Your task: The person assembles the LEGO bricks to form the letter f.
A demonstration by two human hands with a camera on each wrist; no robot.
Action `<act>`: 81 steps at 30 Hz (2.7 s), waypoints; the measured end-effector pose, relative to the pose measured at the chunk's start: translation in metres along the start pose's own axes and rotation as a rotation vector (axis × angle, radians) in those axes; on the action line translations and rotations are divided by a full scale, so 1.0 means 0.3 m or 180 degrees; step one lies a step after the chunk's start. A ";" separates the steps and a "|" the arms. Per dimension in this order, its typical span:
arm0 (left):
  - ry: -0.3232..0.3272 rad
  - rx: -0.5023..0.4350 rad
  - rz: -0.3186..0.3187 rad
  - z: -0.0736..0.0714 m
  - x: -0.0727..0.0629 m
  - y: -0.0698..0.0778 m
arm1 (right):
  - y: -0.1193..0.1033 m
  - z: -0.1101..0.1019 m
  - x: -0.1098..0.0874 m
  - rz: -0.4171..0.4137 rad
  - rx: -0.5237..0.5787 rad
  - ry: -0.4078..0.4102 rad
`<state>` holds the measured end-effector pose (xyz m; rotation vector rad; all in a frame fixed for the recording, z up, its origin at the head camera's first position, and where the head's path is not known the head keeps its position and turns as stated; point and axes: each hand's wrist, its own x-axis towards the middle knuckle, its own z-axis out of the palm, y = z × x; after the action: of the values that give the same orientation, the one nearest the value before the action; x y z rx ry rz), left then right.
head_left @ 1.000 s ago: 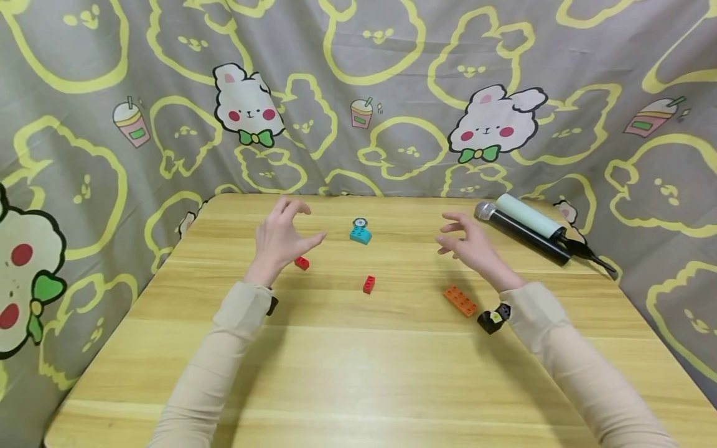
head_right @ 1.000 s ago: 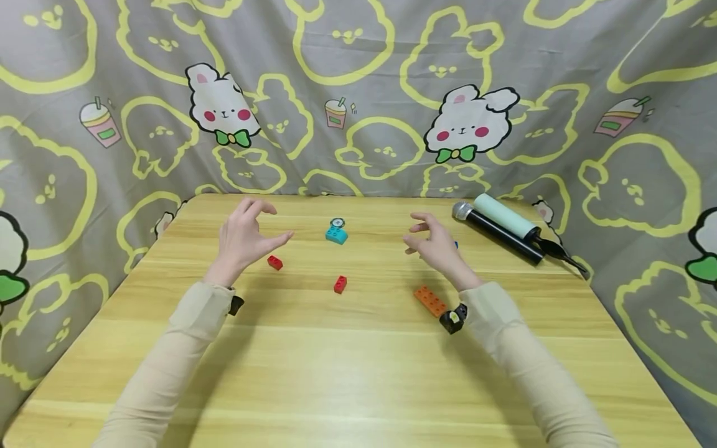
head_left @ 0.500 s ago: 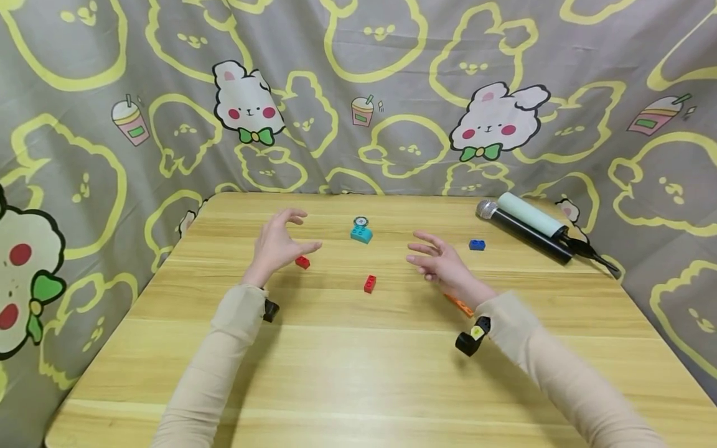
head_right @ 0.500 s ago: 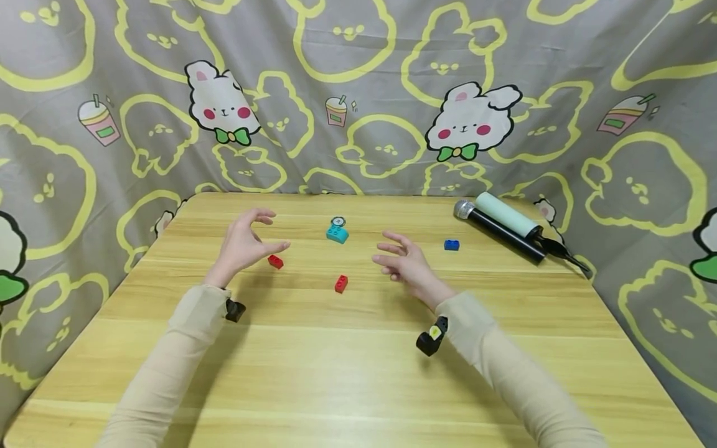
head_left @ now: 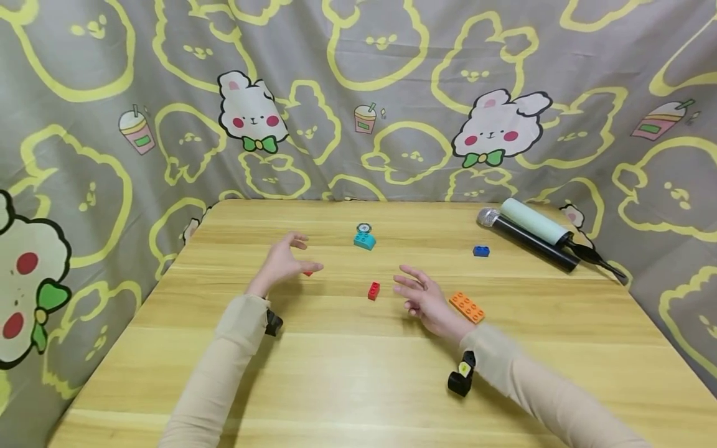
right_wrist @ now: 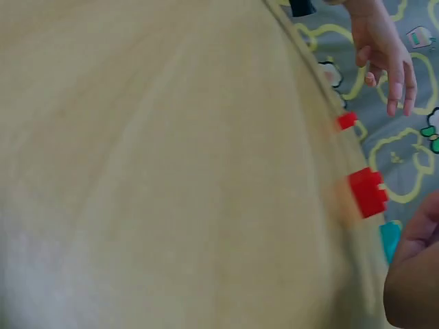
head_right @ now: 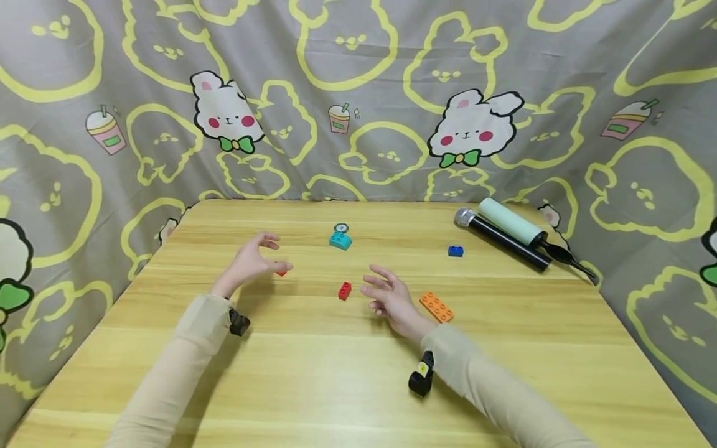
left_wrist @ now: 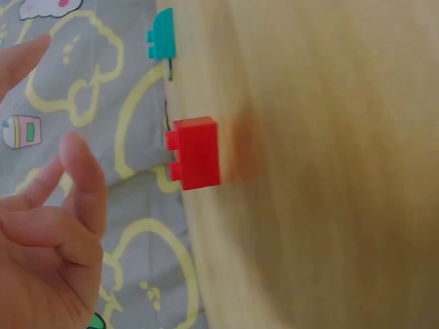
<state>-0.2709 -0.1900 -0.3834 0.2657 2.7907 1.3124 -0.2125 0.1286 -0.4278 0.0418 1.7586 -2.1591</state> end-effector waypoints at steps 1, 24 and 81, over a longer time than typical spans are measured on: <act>-0.0061 0.0019 -0.0029 0.004 0.000 -0.007 | 0.010 0.003 0.006 0.0017 0.0009 0.0025; -0.0084 0.0611 -0.0547 0.017 -0.001 -0.067 | 0.066 0.067 0.072 -0.0208 -0.0419 -0.0070; -0.0416 0.0733 -0.0744 0.077 0.020 -0.068 | 0.137 0.141 0.067 -0.0457 -0.1427 0.0282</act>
<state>-0.2771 -0.1842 -0.4137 0.0288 2.7582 0.8933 -0.2111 0.0764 -0.4617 -0.1059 2.3194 -1.8250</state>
